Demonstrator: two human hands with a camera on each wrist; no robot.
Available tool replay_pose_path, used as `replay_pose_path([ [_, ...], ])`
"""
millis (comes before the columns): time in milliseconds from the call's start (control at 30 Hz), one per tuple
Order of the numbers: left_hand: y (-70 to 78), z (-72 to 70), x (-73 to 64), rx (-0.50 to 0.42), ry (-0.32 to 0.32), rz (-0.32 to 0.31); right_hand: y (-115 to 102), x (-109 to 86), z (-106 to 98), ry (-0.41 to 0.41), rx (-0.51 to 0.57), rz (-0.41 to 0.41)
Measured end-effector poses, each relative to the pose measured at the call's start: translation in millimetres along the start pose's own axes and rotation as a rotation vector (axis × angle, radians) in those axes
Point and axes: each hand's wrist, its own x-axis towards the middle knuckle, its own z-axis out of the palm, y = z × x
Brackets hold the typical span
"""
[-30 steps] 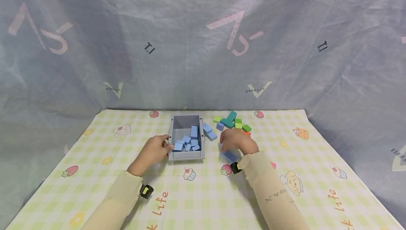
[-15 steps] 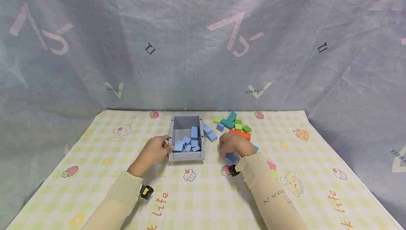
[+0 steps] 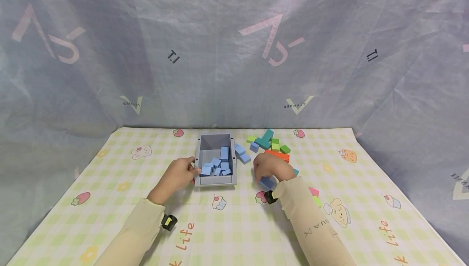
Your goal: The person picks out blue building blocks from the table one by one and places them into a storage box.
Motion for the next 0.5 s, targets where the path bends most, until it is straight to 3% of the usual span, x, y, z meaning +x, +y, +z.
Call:
replay_pose_path([
  [333,-2.6,1.5,0.6,-0.010,0.008,0.015,-1.2,-1.3,-0.5,0.010,-0.001,-0.043],
  [500,-2.8,1.8,1.2,-0.019,0.007,0.007,-1.0,1.5,-1.1,0.060,0.091,-0.114],
])
